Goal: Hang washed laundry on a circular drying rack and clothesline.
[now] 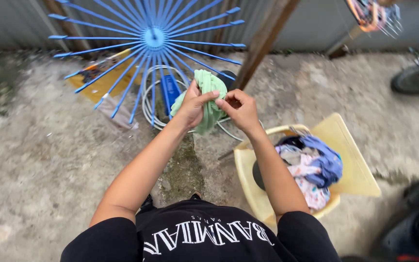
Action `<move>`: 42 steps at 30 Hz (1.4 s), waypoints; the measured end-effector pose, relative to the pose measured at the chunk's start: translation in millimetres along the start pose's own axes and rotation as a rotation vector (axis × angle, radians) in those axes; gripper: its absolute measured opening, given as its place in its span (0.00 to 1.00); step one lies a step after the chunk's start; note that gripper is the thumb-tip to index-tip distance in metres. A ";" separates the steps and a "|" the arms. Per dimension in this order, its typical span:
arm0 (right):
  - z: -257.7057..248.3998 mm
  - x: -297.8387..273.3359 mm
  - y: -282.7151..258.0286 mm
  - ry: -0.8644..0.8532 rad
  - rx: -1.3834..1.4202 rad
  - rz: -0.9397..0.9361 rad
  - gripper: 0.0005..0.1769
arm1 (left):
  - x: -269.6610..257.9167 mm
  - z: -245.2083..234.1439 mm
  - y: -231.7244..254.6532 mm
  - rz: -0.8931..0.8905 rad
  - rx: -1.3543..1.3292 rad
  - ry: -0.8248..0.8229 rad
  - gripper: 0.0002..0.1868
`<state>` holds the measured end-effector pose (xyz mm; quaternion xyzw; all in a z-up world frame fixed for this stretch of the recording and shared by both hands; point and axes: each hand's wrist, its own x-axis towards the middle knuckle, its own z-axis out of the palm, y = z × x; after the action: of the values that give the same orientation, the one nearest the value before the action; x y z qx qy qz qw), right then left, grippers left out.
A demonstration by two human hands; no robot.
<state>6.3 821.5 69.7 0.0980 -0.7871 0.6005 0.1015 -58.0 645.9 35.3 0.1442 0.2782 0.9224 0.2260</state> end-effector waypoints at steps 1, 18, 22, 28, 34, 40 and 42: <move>16.9 8.5 -12.6 0.034 -0.096 -0.050 0.11 | -5.4 -4.6 9.6 0.093 0.062 0.041 0.23; 229.4 152.3 -60.4 0.024 -0.640 -0.783 0.07 | -173.8 -129.0 281.6 0.459 0.239 0.265 0.29; 296.1 202.4 -19.7 -0.154 -0.611 -0.640 0.11 | -236.0 -195.5 355.3 0.486 0.194 0.348 0.28; 394.6 244.8 -52.3 -0.485 0.286 0.104 0.18 | -329.6 -227.9 440.4 0.571 0.073 0.305 0.36; 486.9 275.5 -89.7 -0.528 0.535 0.443 0.24 | -384.3 -277.8 487.5 0.800 -0.355 0.335 0.37; 574.8 298.6 -98.0 -0.653 0.614 0.308 0.27 | -399.4 -307.4 489.9 0.393 0.462 0.989 0.30; 604.2 293.0 -106.5 -0.755 0.527 0.205 0.24 | -386.5 -288.0 489.9 0.032 0.864 1.228 0.32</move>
<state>-271.0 201.2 93.6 0.2534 -0.5953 0.7092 -0.2799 -4.8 -39.3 33.0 -0.3166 0.6892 0.6489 -0.0601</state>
